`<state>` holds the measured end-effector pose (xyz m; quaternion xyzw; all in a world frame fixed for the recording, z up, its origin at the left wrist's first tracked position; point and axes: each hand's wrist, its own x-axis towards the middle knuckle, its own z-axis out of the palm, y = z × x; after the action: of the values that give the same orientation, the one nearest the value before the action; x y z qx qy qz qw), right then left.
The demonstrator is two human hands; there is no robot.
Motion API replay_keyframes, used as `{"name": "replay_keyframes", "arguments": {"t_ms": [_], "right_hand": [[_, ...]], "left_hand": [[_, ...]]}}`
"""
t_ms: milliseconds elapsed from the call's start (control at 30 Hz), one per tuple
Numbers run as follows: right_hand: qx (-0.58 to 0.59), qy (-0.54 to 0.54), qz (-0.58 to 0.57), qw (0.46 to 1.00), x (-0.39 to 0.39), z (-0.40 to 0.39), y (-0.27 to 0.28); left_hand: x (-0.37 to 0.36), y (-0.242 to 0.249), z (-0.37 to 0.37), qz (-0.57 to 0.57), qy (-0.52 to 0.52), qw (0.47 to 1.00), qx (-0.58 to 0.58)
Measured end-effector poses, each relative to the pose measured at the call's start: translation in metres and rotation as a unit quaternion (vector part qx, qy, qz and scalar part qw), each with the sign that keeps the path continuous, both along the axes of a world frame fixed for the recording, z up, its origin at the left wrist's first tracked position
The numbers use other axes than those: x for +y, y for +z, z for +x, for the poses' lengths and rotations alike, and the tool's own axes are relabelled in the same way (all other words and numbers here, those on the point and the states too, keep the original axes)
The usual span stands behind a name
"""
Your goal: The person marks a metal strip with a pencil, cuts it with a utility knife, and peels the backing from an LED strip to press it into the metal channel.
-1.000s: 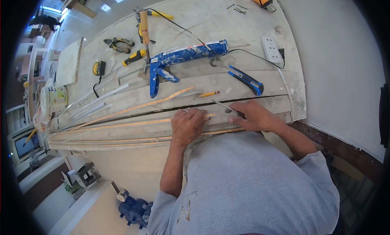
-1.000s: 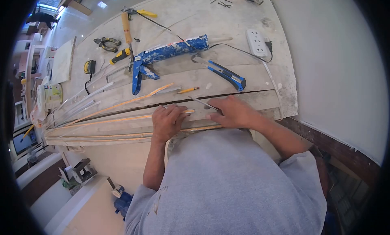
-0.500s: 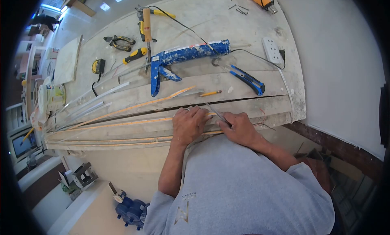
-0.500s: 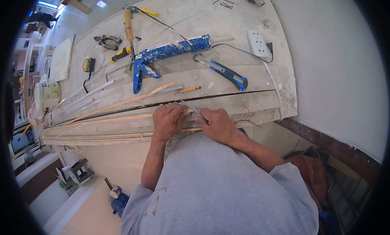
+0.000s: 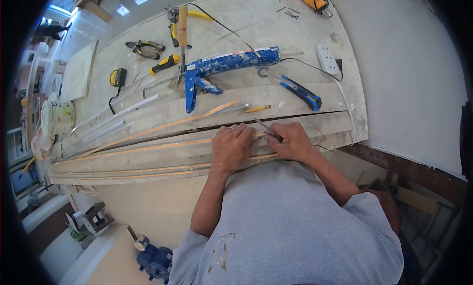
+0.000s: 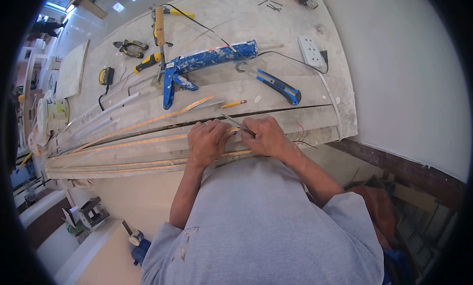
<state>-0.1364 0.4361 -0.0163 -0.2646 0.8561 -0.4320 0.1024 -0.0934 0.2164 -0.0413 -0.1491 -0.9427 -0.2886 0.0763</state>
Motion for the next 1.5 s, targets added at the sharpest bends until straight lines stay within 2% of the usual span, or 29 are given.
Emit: {"name": "replay_keyframes", "arguments": {"t_ms": [133,200,333,400,500,533,600,733,800,1100,1500], "right_hand": [[0.015,0.018,0.020,1.000,-0.003,-0.001,0.000],[0.058,0.050,0.033,0.996,-0.002,0.001,-0.005],[0.056,0.040,0.041,0.997,0.000,0.000,0.005],[-0.083,0.006,0.056,0.995,0.002,-0.003,0.025],[-0.135,0.005,0.090,0.987,0.021,-0.005,0.041],[-0.134,0.003,0.090,0.987,0.031,-0.005,0.041],[-0.081,0.088,0.123,0.985,0.048,-0.004,0.039],[-0.076,0.082,0.189,0.976,0.057,0.004,0.042],[-0.085,0.094,0.278,0.952,0.053,0.004,0.045],[-0.020,0.142,0.327,0.934,0.046,-0.002,0.049],[-0.008,0.149,0.370,0.917,0.044,-0.005,0.058]], "left_hand": [[-0.001,-0.003,0.001,0.002,-0.006,1.000,0.000],[-0.001,-0.004,0.002,-0.001,-0.003,1.000,0.001],[-0.001,-0.003,-0.001,0.006,0.000,1.000,0.001],[0.002,0.004,-0.001,0.018,0.002,1.000,-0.002],[0.003,0.005,0.001,0.012,0.004,1.000,0.003],[0.003,0.002,0.003,-0.005,0.005,1.000,0.012],[0.005,-0.005,0.008,-0.005,0.013,0.999,0.046],[0.009,-0.010,0.011,0.005,0.038,0.991,0.127],[0.008,-0.013,0.012,0.000,0.039,0.992,0.118],[0.008,-0.012,0.010,-0.005,0.043,0.994,0.097],[0.008,-0.012,0.008,-0.003,0.046,0.994,0.096]]}}
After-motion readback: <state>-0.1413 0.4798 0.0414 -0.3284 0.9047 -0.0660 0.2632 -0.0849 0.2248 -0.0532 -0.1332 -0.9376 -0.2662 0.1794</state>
